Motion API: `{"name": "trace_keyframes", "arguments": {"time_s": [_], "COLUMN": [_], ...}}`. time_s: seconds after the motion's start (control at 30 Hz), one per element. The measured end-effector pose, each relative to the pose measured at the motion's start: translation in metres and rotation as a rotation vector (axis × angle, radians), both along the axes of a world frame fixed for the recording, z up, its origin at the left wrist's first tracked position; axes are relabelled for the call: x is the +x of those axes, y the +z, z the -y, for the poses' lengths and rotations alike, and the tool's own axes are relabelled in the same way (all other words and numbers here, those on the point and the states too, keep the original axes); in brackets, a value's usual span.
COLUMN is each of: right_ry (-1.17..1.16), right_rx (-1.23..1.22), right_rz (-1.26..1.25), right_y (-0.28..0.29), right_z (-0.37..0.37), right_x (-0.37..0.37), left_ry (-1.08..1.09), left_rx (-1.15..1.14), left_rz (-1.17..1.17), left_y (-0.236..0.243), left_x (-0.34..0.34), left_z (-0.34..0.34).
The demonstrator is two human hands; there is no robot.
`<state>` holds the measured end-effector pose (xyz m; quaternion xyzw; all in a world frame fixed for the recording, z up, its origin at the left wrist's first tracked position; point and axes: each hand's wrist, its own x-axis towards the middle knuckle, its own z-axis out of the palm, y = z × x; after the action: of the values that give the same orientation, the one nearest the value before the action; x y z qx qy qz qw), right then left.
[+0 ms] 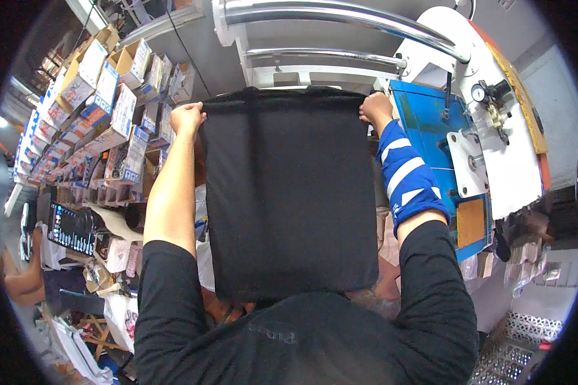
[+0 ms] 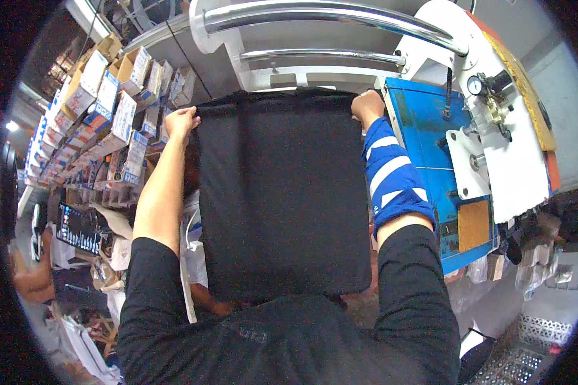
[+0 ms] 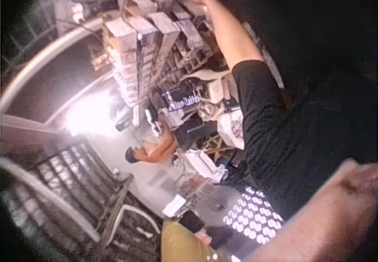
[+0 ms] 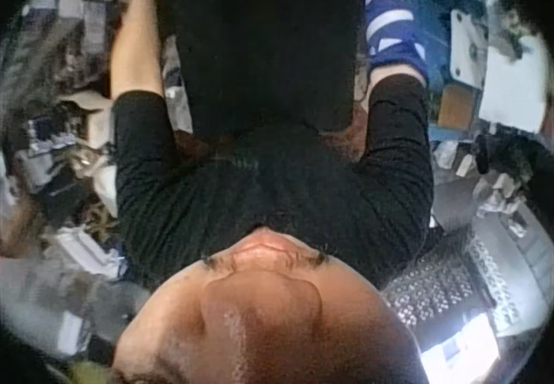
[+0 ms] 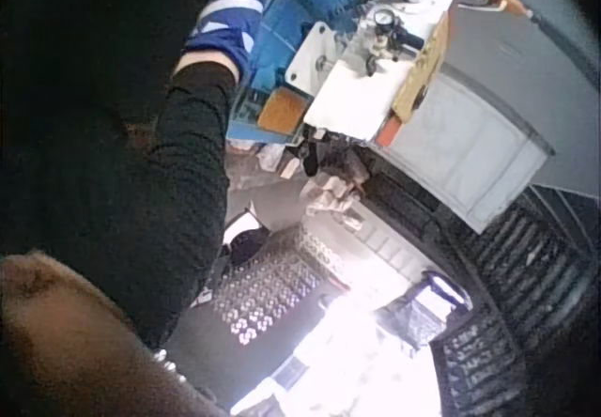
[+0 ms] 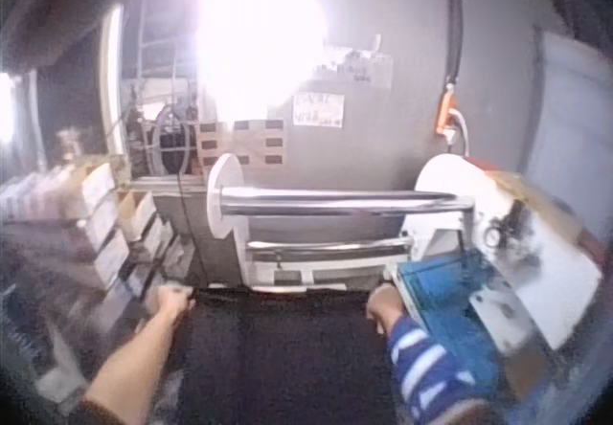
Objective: The person places a black t-shirt on a heat press, aligns a transfer sheet with a medical technology design, and closes the press to apply the print. They then remove the finished t-shirt and repeat the process with another shirt.
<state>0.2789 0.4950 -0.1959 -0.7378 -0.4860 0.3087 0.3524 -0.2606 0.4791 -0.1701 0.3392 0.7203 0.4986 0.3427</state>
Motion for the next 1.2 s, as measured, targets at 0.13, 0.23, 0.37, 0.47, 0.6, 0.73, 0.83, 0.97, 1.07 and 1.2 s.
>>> {"name": "trace_keyframes", "arguments": {"time_s": [0.13, 0.23, 0.37, 0.47, 0.6, 0.73, 0.83, 0.97, 1.07, 1.2], "right_ry": [-0.077, -0.092, 0.319, 0.543, 0.477, 0.125, -0.178, -0.12, -0.105, -0.09], "right_rx": [0.217, 0.193, 0.52, 0.528, 0.234, -0.014, 0.098, 0.1, -0.133, -0.029], "right_rz": [0.441, 0.408, 0.753, 0.789, 0.844, 0.708, 0.485, -0.027, -0.377, -0.509], "right_y": [0.02, 0.03, 0.027, 0.009, 0.003, 0.003, -0.021, -0.014, -0.013, -0.038], "right_z": [-0.014, -0.011, 0.03, 0.061, 0.061, 0.067, 0.092, 0.133, 0.148, 0.157], "right_x": [-0.062, -0.073, -0.135, -0.196, -0.191, -0.095, -0.005, -0.031, -0.04, -0.036], "left_ry": [0.119, -0.013, -0.527, -0.704, -0.66, -0.538, -0.305, -0.305, -0.308, -0.302], "left_rx": [0.086, 0.158, 0.512, 0.467, 0.414, 0.353, 0.539, -0.074, -0.365, -0.262], "left_rz": [-0.067, -0.324, -0.774, -1.079, -1.208, -1.202, -1.035, 0.194, 0.362, 0.229], "left_y": [-0.02, -0.02, -0.023, -0.018, -0.015, -0.01, -0.045, -0.089, -0.056, -0.047], "left_x": [-0.015, 0.0, 0.056, 0.123, 0.126, 0.073, -0.005, -0.071, -0.029, -0.016], "left_z": [-0.01, -0.016, 0.013, 0.035, 0.039, 0.051, 0.075, 0.136, 0.168, 0.184]}}
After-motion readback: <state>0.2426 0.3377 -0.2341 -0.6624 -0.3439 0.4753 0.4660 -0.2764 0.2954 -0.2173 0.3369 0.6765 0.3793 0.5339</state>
